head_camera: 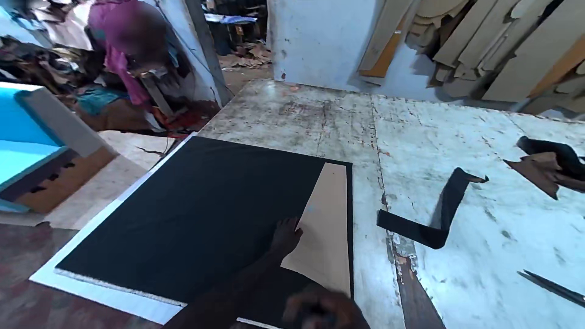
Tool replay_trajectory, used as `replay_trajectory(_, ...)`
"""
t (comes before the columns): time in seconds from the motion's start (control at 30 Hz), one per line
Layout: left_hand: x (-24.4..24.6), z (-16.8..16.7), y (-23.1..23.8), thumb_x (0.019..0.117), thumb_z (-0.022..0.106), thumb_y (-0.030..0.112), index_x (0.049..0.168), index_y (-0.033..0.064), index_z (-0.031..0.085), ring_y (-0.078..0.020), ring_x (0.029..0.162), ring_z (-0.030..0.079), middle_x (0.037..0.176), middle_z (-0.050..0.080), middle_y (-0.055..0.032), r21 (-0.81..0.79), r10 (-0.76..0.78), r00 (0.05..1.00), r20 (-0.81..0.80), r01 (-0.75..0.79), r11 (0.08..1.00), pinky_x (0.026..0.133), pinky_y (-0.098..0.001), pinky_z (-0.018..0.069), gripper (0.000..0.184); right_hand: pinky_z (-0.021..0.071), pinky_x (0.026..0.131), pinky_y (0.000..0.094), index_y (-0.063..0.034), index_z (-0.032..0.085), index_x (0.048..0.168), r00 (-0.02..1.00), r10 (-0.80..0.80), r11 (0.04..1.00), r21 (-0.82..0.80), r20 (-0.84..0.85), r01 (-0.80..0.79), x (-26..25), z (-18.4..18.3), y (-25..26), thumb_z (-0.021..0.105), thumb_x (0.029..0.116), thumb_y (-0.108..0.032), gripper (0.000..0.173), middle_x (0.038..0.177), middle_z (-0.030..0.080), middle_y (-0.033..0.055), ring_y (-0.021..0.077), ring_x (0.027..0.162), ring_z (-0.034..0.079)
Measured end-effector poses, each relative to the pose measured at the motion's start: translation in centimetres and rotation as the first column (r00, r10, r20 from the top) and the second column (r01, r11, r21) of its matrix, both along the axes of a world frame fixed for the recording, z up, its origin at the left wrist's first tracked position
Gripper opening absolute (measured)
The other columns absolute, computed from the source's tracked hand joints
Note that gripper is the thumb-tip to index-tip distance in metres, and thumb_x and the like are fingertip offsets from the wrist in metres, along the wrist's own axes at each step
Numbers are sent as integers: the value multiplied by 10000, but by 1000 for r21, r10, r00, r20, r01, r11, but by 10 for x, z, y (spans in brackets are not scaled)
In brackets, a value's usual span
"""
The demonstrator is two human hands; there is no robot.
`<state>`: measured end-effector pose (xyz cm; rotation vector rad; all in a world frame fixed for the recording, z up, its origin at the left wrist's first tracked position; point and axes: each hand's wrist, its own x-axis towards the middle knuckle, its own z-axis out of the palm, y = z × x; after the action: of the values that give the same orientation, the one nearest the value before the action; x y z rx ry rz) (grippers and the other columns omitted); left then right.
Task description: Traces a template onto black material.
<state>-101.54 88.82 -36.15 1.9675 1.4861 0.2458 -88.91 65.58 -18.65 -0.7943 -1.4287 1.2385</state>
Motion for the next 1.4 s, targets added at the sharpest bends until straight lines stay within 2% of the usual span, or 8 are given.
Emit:
replay_trajectory(0.03,4,-1,4,1009,618,344,1472,91,543,-353,1388,484,1453,568,-149,-2,29,999,37,-29,1000,1146,-535,414,533,609,846,347,-13,689,1220,947,-226,970,-39,228,240,10,-42,11,614,1029,-311,362,1168,720,87,146,999,701)
replay_trajectory(0.1,13,-3,12,999,648,297,1441,67,564,-347,1332,537,1408,598,-165,-36,67,990,122,-63,997,1123,-539,435,505,570,979,403,-61,624,1372,663,-444,810,-48,603,585,31,-127,18,649,989,-296,450,1408,622,91,191,1189,659)
replay_trajectory(0.17,22,-2,19,998,662,248,1463,42,523,-333,1262,595,1389,601,-182,-148,124,971,204,-94,985,1075,-532,483,527,583,937,479,-84,575,1447,453,-414,696,-45,790,717,48,-181,8,669,954,-281,540,1559,488,111,276,1209,663)
replay_trajectory(0.23,29,-2,26,989,671,240,1477,37,498,-339,1212,620,1361,613,-191,-265,215,938,272,-142,954,1018,-548,514,556,613,815,509,-86,582,1443,387,-369,666,-50,845,744,52,-202,-4,687,928,-205,539,1608,425,108,315,1094,712)
replay_trajectory(0.37,32,5,38,983,687,191,1447,-12,507,-364,1188,618,1333,612,-236,-396,301,893,334,-157,905,998,-551,513,538,623,706,492,-131,598,1441,393,-389,686,-23,833,727,51,-213,-14,735,912,-264,563,1637,394,27,271,962,751)
replay_trajectory(0.53,34,4,54,978,680,161,1307,-3,634,-347,1086,665,1201,678,-227,-418,281,901,331,-127,900,932,-543,545,371,623,767,479,-164,431,1572,471,-306,726,-117,828,678,60,-210,-14,814,854,-373,840,1687,287,-19,235,1053,728)
replay_trajectory(0.9,42,-2,90,944,708,151,1172,30,690,-366,983,686,1085,702,-219,-379,102,973,206,-16,925,864,-574,560,258,602,930,424,-159,478,1540,396,-465,606,-41,792,794,54,-220,-16,813,856,-377,792,1624,413,-16,161,1272,627)
replay_trajectory(1.4,49,-3,106,948,720,151,1122,36,709,-309,880,685,1037,707,-183,-435,170,966,196,-69,898,789,-507,573,209,638,791,427,-148,513,1515,295,-512,531,27,807,847,42,-219,-9,802,875,-335,727,1566,498,-7,170,1106,716)
